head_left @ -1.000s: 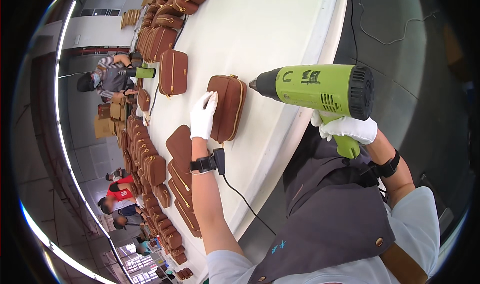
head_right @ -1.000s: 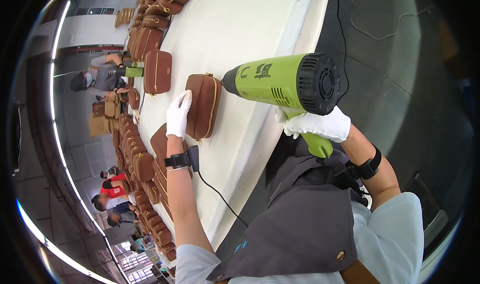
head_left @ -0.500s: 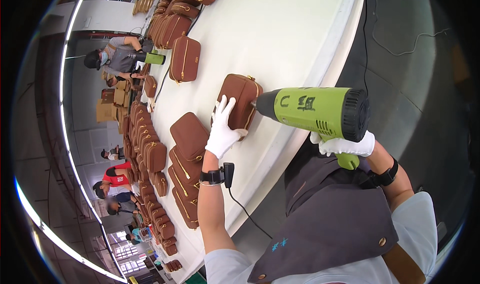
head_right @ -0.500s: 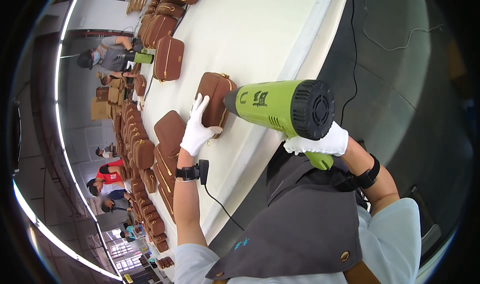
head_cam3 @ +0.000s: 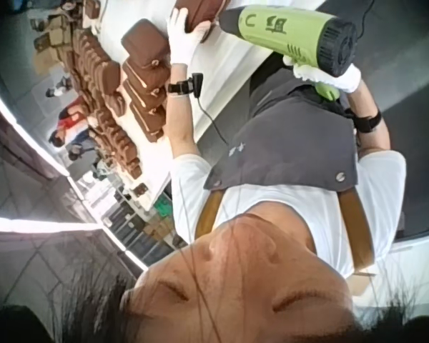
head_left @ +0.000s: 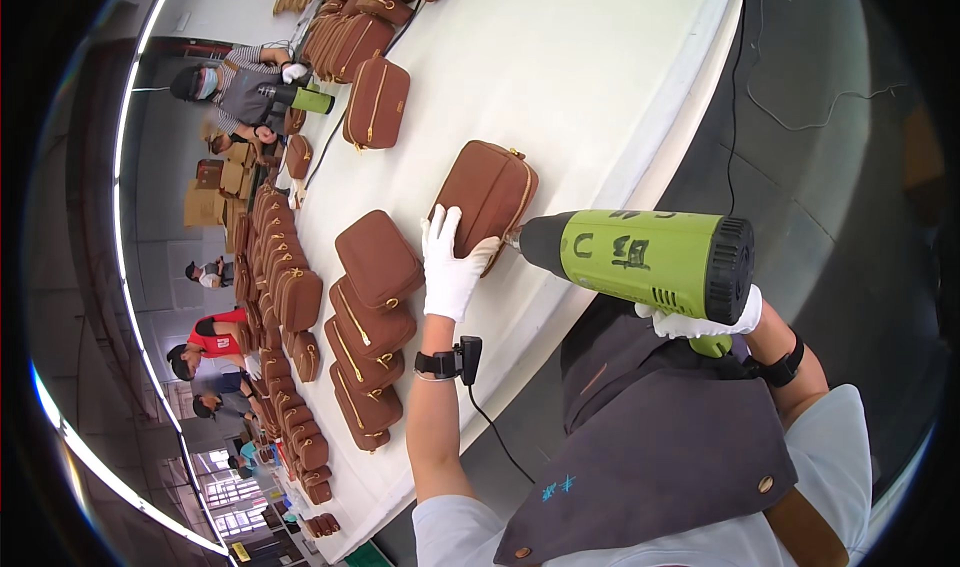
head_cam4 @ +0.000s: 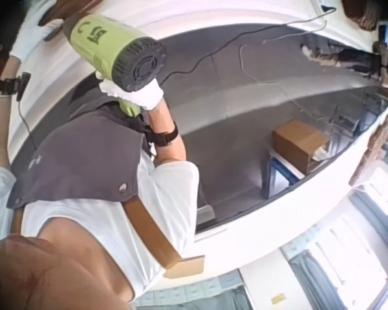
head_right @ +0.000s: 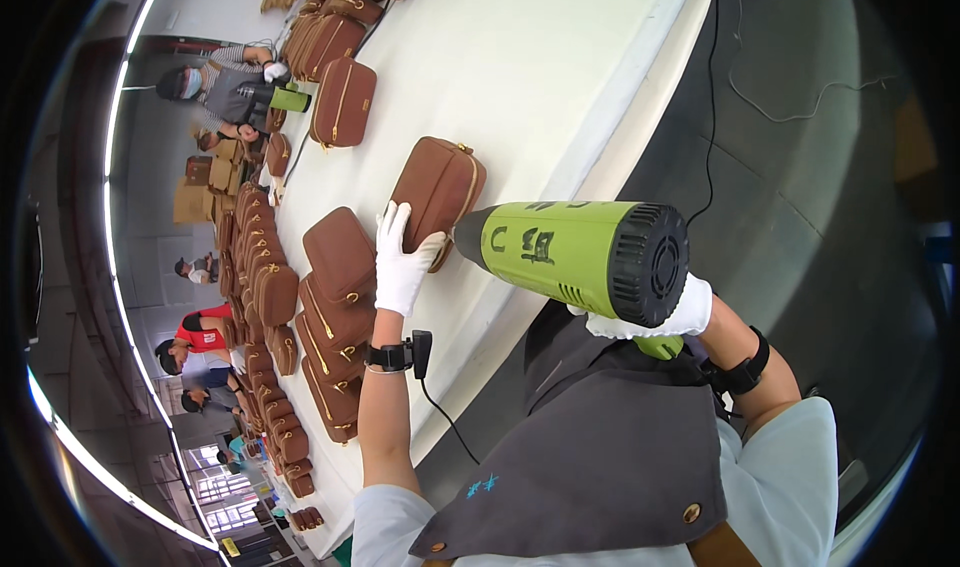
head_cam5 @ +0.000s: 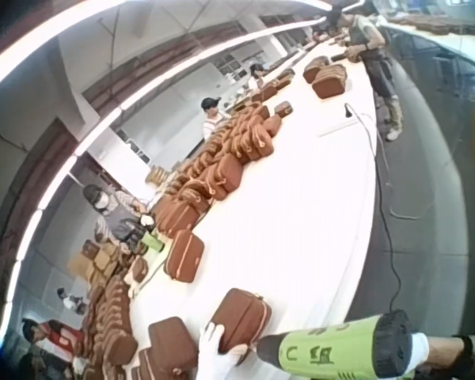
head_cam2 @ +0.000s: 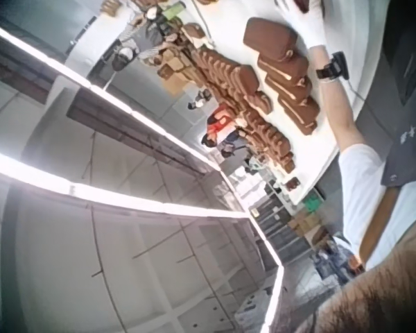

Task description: The person uses a green heat gun to apply heat to the edges and seams of brown zippered pouches on a white table. They hold each pouch with a gloved hand, rotate it to treat different sides, and place it back on the table after heating.

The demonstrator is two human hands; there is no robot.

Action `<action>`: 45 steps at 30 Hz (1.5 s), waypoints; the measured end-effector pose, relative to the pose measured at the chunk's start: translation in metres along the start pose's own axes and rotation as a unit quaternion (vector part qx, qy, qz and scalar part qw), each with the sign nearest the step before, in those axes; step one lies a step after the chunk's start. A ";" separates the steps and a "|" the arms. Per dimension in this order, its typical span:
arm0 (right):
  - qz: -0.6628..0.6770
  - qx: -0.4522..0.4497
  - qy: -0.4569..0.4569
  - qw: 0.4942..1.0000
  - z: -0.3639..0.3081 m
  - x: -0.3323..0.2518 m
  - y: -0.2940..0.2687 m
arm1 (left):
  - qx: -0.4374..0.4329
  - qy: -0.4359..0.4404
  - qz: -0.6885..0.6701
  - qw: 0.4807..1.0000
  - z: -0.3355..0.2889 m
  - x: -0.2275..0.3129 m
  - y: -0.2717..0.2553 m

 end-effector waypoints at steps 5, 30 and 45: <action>-0.038 0.015 0.001 0.999 0.000 0.004 0.003 | -0.030 -0.040 -0.012 0.999 -0.003 0.012 -0.006; 0.006 0.021 -0.018 1.000 0.001 -0.003 0.002 | 0.009 -0.033 -0.074 0.997 -0.022 0.022 0.006; 0.052 0.069 -0.005 0.996 0.002 -0.017 0.001 | 0.190 -0.036 0.107 0.975 0.005 0.045 0.002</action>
Point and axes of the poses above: each hand's wrist, its own z-axis towards the middle knuckle, its own y-axis out of the palm, x = y × z, the point moved 6 cm from there along z, towards the middle knuckle, and after that the axes turned 4 degrees about x, right-handed, at the moved point
